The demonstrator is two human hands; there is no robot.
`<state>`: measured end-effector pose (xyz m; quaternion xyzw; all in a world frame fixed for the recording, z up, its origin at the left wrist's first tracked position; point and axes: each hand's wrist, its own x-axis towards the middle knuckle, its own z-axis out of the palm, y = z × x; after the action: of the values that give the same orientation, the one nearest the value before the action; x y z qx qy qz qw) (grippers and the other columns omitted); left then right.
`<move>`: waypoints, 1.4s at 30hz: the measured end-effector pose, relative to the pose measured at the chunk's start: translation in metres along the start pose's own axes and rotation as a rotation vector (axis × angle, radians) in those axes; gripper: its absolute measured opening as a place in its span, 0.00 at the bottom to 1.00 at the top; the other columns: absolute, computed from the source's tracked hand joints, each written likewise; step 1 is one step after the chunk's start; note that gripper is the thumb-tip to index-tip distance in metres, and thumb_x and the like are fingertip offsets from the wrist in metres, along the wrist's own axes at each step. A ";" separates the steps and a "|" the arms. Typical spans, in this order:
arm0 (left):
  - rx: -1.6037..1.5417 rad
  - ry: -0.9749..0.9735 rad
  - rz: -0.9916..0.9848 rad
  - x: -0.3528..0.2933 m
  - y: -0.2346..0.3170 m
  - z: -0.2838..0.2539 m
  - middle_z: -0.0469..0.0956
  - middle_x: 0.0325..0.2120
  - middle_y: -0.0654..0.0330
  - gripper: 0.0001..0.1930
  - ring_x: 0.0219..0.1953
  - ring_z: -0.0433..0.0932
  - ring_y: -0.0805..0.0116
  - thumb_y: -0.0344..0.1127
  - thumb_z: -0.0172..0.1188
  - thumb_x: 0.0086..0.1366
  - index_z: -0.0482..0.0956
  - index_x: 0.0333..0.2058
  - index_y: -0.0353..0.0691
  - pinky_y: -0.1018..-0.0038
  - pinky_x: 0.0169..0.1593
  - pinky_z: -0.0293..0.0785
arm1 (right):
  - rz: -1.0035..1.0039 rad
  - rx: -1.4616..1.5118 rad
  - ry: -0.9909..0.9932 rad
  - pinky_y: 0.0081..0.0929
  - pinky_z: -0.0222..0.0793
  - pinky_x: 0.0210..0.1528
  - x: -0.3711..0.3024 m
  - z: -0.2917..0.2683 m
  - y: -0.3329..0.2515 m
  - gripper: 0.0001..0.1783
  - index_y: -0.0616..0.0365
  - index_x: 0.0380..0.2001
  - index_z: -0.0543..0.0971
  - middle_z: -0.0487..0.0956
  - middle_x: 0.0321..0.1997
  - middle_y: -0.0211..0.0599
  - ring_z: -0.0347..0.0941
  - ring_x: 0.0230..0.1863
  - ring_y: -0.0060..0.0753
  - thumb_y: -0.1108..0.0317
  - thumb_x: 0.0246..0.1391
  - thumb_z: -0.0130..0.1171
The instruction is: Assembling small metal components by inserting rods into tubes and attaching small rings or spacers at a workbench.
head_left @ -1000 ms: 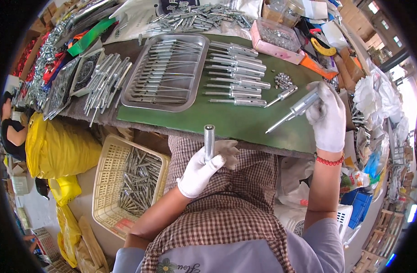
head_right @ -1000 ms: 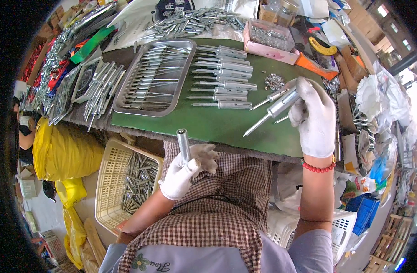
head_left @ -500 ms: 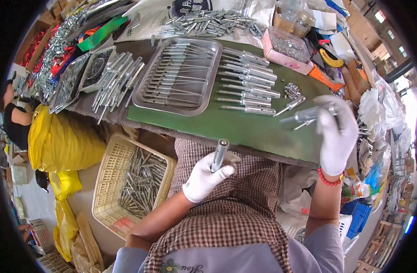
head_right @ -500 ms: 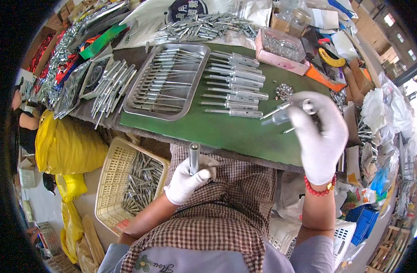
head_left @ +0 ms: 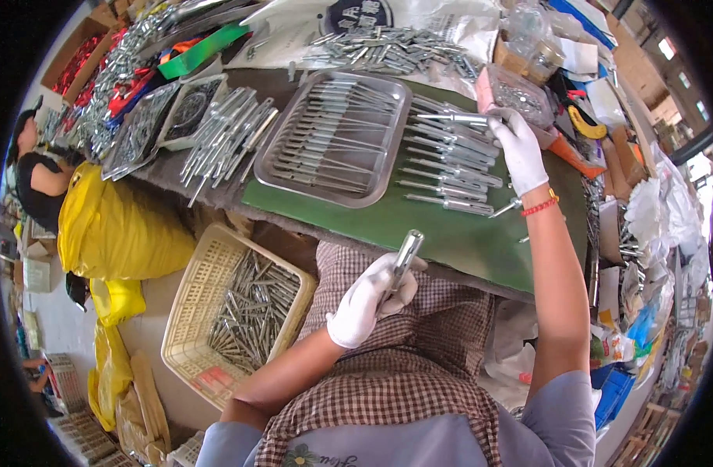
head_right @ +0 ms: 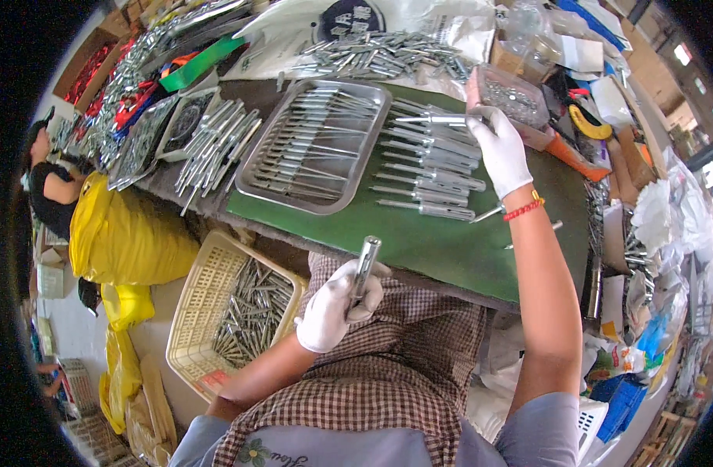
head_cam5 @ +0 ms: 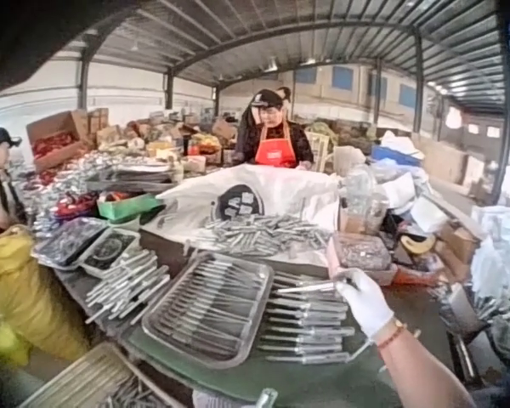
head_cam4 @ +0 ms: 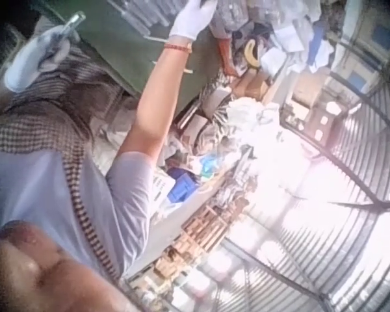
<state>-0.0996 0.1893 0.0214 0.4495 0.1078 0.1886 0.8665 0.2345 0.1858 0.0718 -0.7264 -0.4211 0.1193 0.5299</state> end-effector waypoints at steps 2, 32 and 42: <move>-0.076 -0.019 -0.051 0.001 0.004 0.001 0.66 0.23 0.68 0.25 0.17 0.53 0.83 0.51 0.39 0.68 0.66 0.50 0.33 0.85 0.21 0.50 | -0.240 -0.403 0.020 0.27 0.66 0.48 0.006 -0.003 0.018 0.14 0.60 0.41 0.77 0.78 0.40 0.40 0.73 0.44 0.31 0.63 0.55 0.55; -0.118 -0.120 0.073 0.016 -0.004 -0.015 0.65 0.57 0.45 0.37 0.59 0.64 0.54 0.57 0.40 0.67 0.56 0.61 0.29 0.59 0.61 0.57 | 0.133 0.161 0.019 0.13 0.55 0.22 -0.124 -0.007 -0.134 0.16 0.64 0.33 0.78 0.70 0.21 0.24 0.61 0.18 0.11 0.59 0.59 0.52; 0.035 -0.216 -0.144 0.034 0.017 0.023 0.75 0.41 0.54 0.32 0.34 0.76 0.72 0.52 0.48 0.68 0.59 0.58 0.29 0.78 0.33 0.73 | 0.185 0.174 -0.119 0.15 0.61 0.23 -0.159 0.001 -0.106 0.14 0.63 0.33 0.78 0.74 0.26 0.27 0.66 0.21 0.13 0.61 0.58 0.55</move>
<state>-0.0646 0.1955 0.0480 0.4733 0.0492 0.0743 0.8764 0.0840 0.0785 0.1205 -0.7050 -0.3711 0.2464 0.5518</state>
